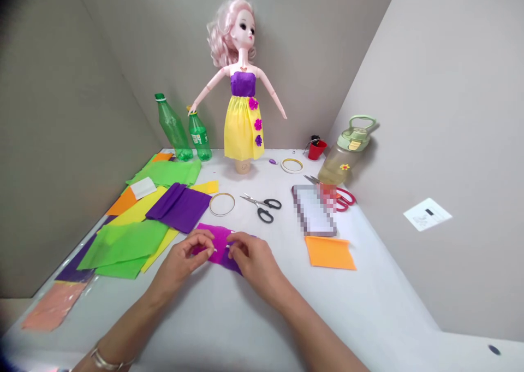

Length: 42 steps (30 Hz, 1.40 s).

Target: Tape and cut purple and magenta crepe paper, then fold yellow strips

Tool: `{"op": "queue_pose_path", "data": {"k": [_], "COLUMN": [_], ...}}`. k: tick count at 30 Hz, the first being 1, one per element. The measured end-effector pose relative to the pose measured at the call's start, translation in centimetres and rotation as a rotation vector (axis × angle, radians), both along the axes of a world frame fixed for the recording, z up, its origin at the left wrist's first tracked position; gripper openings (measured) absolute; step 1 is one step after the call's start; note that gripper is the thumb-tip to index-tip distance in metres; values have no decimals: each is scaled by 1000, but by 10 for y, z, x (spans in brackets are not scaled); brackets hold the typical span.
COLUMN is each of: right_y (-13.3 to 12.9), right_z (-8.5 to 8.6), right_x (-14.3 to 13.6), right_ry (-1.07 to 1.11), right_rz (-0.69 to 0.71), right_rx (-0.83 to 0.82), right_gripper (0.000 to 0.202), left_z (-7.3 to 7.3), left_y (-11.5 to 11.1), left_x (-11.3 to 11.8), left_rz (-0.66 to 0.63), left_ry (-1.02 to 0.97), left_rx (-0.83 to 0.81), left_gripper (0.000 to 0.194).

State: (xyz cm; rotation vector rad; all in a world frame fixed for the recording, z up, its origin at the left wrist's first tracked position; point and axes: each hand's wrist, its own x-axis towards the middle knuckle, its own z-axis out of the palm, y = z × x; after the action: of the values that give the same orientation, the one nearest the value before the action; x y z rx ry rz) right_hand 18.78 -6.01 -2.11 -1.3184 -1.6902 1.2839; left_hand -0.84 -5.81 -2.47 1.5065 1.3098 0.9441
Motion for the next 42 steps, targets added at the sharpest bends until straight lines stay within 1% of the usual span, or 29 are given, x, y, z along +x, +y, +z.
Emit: {"op": "queue_pose_path", "data": {"k": [1,4,6,10,12,15,19,21,26,33,42], "right_y": [0,-1,-2,-4,-4,0,9,12,10,3,1], "right_z": [-2,-5,-7,-9,-10,-9,-7,-7,-10,-9,-4], "right_x": [0,-4,-10,-22,-23,-15,2,6,4,3,1], "right_ry": [-69,-389,-554,-655,-673,-648,-536,-521,-531,-576,-662], "right_rz": [7,10,-1,-2,-2,-12,-137,-166,-135,-2,30], "right_rx": [45,222,296,320,319,293,199,196,207,213,239], "right_gripper": [21,22,26,33,37,38,32,27,23,25,23], "left_z": [0,0,-2,-4,-4,0,2,0,-4,-8,-4], "left_y": [0,-1,-2,-5,-6,-7,-8,-8,-8,-6,-4], "left_x": [-1,-6,-10,-14,-14,-12,-6,-1,7,9,14], "left_rz": [17,69,89,113,117,97,13,-12,-18,-12,19], "left_ry": [6,36,59,72,77,107,169,197,263,334,601], "left_rx": [-2,5,20,39,41,41,28,28,23,32,110], "left_gripper": [11,12,14,14,13,12,8,6,8,9,11]}}
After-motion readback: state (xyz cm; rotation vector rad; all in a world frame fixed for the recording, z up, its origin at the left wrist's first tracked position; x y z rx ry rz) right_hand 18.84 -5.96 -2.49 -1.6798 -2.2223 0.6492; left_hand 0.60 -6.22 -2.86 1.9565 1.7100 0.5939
